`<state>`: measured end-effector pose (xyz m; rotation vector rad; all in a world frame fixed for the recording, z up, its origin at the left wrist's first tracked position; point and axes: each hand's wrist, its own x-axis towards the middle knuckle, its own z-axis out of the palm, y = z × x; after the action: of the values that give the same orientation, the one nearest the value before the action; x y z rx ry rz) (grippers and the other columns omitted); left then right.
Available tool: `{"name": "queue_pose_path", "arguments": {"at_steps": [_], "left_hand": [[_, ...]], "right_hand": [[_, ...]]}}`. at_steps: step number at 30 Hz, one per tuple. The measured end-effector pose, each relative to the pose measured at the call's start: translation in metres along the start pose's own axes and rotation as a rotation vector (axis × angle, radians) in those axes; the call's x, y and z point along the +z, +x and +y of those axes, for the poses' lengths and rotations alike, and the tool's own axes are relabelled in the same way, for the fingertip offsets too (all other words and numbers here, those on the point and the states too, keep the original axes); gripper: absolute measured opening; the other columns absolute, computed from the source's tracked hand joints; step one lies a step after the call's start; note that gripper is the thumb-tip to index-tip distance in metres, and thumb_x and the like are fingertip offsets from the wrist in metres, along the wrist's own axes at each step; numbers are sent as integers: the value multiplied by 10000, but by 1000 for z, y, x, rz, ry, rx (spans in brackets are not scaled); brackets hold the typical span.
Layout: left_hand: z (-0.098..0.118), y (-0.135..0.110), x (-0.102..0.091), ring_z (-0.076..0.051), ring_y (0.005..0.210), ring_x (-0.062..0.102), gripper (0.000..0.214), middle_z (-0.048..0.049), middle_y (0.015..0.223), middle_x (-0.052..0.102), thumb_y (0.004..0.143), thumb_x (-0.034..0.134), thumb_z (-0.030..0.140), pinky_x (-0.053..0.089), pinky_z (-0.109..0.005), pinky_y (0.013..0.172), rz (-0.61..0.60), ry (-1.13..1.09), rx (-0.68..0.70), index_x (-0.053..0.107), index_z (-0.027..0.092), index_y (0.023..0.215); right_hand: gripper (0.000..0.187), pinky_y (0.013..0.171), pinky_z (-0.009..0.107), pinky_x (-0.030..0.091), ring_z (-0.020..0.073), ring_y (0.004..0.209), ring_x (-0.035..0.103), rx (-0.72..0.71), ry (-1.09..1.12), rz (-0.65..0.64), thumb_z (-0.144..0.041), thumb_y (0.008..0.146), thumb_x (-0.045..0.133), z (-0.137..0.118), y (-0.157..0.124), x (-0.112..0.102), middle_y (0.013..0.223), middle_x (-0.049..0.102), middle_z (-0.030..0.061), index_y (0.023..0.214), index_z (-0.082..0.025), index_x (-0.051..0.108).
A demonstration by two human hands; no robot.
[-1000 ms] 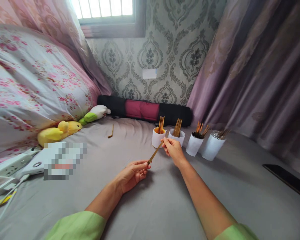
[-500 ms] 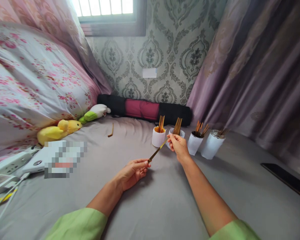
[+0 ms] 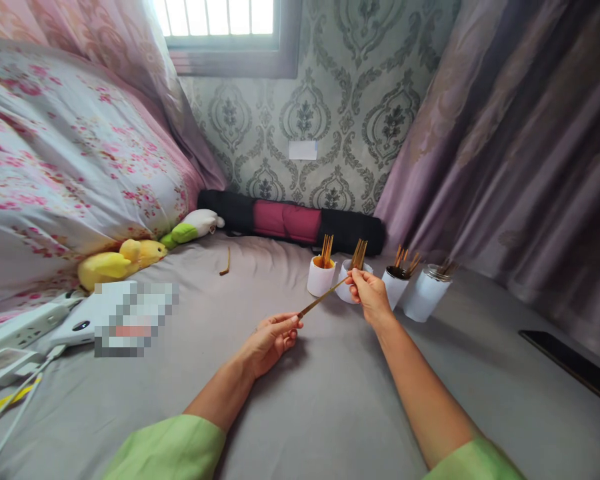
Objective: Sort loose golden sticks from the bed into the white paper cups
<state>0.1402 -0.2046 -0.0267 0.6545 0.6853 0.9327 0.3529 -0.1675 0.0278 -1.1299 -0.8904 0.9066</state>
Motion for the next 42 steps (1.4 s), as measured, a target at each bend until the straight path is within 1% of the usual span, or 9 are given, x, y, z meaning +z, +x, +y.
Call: {"name": "queue_pose_path", "arguments": {"at_steps": [4,9,15,18,21,26,30,36,42], "left_hand": [[3,5,-2,-43,560,496,264,-63,749,581,652,671,172,433,-157,532,-21,-37,33,577,77,879],[10,9,-4,-42,545,488,238,-52,729,566,699,629,226,424,-152,495,-29,-126,-11,586,69,872],[15,14,-11,-49,530,493,132,-37,685,554,752,549,161,405,-152,455,-16,-313,-57,567,76,851],[16,16,-13,-53,531,495,119,-39,687,554,755,535,143,404,-156,451,-28,-346,-68,559,77,851],[17,17,-14,-56,534,495,139,-40,690,553,745,547,141,399,-156,444,-34,-352,-47,558,71,864],[19,18,-16,-57,532,494,144,-49,697,559,740,547,132,404,-160,446,19,-358,22,565,69,868],[21,19,-17,-62,532,496,120,-50,686,559,748,521,110,406,-164,446,21,-381,20,567,70,851],[22,18,-16,-68,528,497,110,-52,669,561,757,493,99,413,-171,451,35,-393,15,568,68,831],[23,18,-16,-68,527,501,103,-53,668,565,753,499,97,413,-170,447,30,-396,20,574,70,818]], "right_hand": [[314,288,128,226,21,378,378,3,24,3,-418,612,657,-3,2,-3,550,529,-16,689,-136,540],[302,287,118,240,21,381,391,-25,45,61,-400,607,672,-12,9,-9,532,532,-22,674,-135,543],[233,278,117,240,17,360,388,-59,45,143,-345,673,636,-33,23,-17,525,530,-27,656,-139,528],[193,274,114,244,15,352,386,-82,35,198,-301,717,598,-46,29,-19,516,526,-27,654,-136,521],[174,272,109,244,12,345,382,-104,18,255,-267,745,566,-58,36,-20,511,524,-28,646,-135,512],[166,267,114,241,17,339,379,-152,-46,310,-212,780,501,-68,50,-18,510,522,-21,635,-132,508],[164,269,116,251,21,343,380,-205,-113,328,-191,789,473,-73,60,-16,515,523,-18,641,-133,515],[176,284,119,272,24,342,380,-234,-245,376,-231,793,477,-80,70,-10,522,549,-8,650,-138,519],[179,290,118,276,27,352,402,-288,-374,359,-265,795,469,-79,78,-5,578,602,22,704,-130,546]]}}
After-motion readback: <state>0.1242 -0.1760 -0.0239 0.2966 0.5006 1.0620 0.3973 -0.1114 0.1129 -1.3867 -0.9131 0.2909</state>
